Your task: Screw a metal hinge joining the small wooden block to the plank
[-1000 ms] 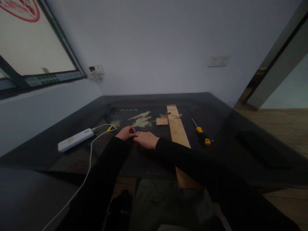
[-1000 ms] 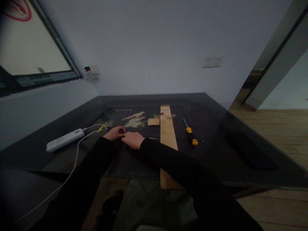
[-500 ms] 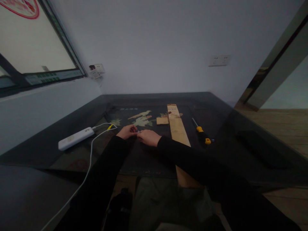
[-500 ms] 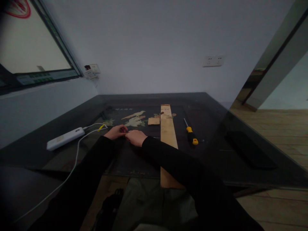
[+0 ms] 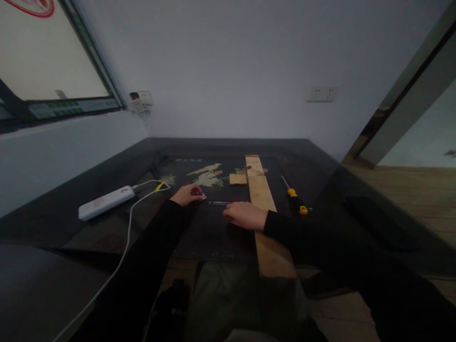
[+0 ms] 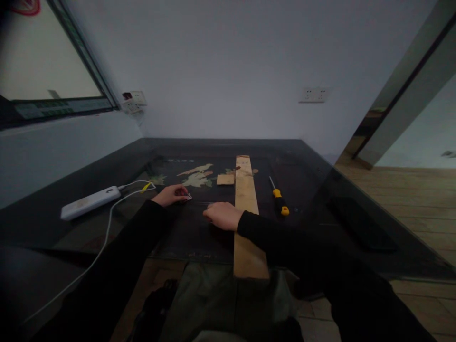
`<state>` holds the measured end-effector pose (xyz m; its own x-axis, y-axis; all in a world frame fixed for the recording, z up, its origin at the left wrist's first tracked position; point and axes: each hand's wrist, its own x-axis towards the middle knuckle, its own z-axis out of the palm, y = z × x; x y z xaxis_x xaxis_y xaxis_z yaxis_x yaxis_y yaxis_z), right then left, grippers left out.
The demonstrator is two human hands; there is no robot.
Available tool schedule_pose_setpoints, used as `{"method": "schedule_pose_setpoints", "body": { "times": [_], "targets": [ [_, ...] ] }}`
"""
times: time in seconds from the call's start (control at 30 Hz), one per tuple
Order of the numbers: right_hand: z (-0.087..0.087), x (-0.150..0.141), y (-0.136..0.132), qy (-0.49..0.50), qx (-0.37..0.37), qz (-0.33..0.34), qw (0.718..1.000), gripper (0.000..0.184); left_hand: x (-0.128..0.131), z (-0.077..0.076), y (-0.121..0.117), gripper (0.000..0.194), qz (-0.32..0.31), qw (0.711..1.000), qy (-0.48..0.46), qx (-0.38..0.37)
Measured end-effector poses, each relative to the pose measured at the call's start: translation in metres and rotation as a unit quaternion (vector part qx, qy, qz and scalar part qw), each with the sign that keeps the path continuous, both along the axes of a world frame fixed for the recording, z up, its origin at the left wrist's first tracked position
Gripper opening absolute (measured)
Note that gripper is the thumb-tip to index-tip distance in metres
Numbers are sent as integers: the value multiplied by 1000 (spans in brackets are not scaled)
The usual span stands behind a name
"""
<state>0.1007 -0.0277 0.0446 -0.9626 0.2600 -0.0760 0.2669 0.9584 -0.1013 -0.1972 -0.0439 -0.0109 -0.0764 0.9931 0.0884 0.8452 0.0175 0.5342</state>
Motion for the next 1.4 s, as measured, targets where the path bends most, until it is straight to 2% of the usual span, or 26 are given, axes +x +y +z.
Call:
{"method": "schedule_pose_setpoints", "body": {
  "times": [0.17, 0.43, 0.83, 0.97, 1.07, 1.2, 1.3, 1.4],
  "targets": [
    [-8, 18, 1, 29, -21, 13, 999, 16, 5, -3, 2, 32, -11, 1000, -10, 4],
    [-13, 24, 2, 78, -38, 19, 996, 23, 13, 0, 0, 30, -25, 1000, -2, 10],
    [-17, 27, 9, 87, -50, -16, 995, 19, 22, 5, -1, 21, -21, 998, 43, 26],
    [-13, 35, 8, 115, -63, -29, 991, 19, 26, 9, -4, 19, -12, 999, 29, 21],
    [-8, 45, 10, 183, -84, -55, 978, 16, 26, 11, -6, 23, -15, 1000, -19, 1],
    [-9, 58, 19, 275, -133, -115, 945, 11, 19, 12, -6, 32, -45, 993, -94, -47],
    [-13, 64, 27, 320, -149, -157, 922, 17, 14, 10, -4, 40, -60, 994, -74, -58],
    [-16, 67, 30, 342, -145, -171, 913, 19, 13, 9, -2, 49, -79, 993, -42, -72]
  ]
}}
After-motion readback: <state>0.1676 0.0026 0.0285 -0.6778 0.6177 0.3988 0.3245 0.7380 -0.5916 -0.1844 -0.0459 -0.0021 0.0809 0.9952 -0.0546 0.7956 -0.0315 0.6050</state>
